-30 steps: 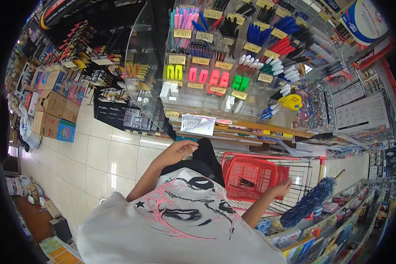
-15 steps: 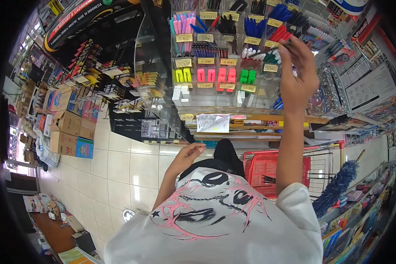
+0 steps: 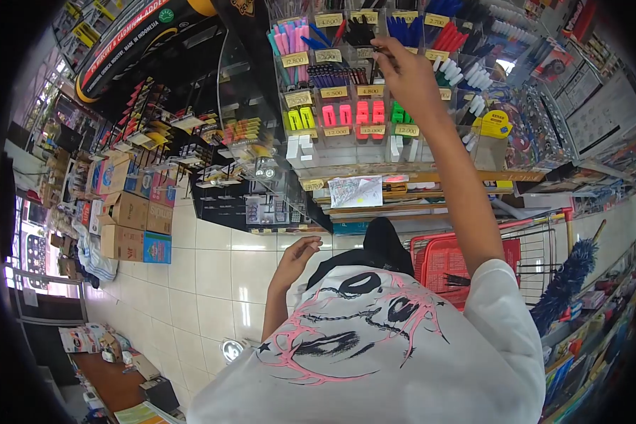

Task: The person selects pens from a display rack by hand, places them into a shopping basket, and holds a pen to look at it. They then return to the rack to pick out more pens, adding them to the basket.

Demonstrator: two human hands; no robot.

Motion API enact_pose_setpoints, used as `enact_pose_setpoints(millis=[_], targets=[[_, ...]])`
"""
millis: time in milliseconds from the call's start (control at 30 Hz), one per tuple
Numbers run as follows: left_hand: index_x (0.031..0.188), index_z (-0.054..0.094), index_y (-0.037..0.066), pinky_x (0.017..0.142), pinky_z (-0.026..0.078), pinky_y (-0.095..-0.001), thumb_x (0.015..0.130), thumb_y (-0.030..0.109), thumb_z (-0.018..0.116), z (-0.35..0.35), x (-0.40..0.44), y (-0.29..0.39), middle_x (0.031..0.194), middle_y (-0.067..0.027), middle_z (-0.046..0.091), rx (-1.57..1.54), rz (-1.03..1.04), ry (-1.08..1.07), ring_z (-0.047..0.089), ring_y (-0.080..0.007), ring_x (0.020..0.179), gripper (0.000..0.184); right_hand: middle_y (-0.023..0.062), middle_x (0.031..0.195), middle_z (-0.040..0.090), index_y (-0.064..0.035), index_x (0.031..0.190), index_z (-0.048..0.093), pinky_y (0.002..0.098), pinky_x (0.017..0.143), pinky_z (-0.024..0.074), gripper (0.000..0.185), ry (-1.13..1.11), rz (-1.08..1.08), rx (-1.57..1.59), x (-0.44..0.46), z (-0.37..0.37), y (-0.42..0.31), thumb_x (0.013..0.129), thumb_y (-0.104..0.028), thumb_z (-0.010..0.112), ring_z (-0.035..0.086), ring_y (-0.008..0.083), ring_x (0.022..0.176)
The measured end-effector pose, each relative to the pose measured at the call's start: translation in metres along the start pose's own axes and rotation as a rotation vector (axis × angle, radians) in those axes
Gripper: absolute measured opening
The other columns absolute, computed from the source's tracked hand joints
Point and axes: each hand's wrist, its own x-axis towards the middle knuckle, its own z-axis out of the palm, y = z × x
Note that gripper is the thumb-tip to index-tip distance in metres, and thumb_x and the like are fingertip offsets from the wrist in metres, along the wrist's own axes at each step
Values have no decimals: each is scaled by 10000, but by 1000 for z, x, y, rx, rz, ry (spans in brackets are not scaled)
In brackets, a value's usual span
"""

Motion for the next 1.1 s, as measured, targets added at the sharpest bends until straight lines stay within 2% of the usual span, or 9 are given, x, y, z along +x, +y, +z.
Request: enact_pose_setpoints(millis=[167,267,400,467,500,600,667,767,1100], targets=[[1181,589,-15,878,436,-253,955,193,576,2,6,6,1040,-66,648,20,25,3,581,-123,956,307,183,861,685,-66,1112,604,349,683,518,228,-52,45,-111,1,3,-4,893,-130,595,685,308,815],[1181,589,-13,870,438,-248,952,194,580,6,13,1,1028,-64,647,18,53,3,583,-122,945,308,189,872,683,-57,1105,598,381,694,517,222,-66,12,-120,0,4,-1,893,-121,588,675,337,843],[1189,589,-1,850,445,-248,949,214,587,12,15,-4,1016,-61,647,38,58,-26,583,-120,928,323,192,864,679,-45,1093,593,387,701,515,214,-72,-14,-172,1,2,-1,892,-120,582,672,339,828],[1192,589,4,843,447,-248,948,223,588,15,14,-4,1012,-60,647,49,69,-41,582,-119,921,328,173,854,689,-10,1081,595,318,635,514,208,-85,-21,-206,1,3,6,889,-91,591,685,252,717],[1194,589,5,840,448,-250,948,228,588,16,13,-5,1010,-60,645,76,61,-50,582,-120,915,332,173,854,689,-10,1081,595,318,635,514,208,-79,-19,-208,1,4,8,889,-91,591,685,252,717],[1199,585,7,836,451,-257,950,238,586,16,13,-5,1008,-64,645,113,62,-74,582,-126,902,340,186,881,688,-3,1048,595,352,684,527,191,-96,-29,-262,1,7,14,879,-93,594,691,310,801],[1202,583,6,837,454,-262,953,241,581,15,13,-6,1020,-71,647,115,21,-85,584,-130,898,343,221,851,657,-24,1064,585,443,702,497,216,-88,-46,-223,0,10,15,867,-111,568,645,384,793],[1202,580,0,848,457,-266,957,240,574,13,14,-3,1029,-82,648,130,39,-83,593,-139,914,343,226,867,656,-18,1050,585,440,703,499,209,-111,19,-218,1,9,12,865,-114,572,645,381,802],[1199,580,-7,875,459,-271,957,237,572,10,17,-7,1058,-93,647,129,50,-73,604,-152,951,344,220,842,661,-11,1030,594,412,690,508,197,-53,-11,-102,-4,12,17,861,-111,584,657,366,784]])
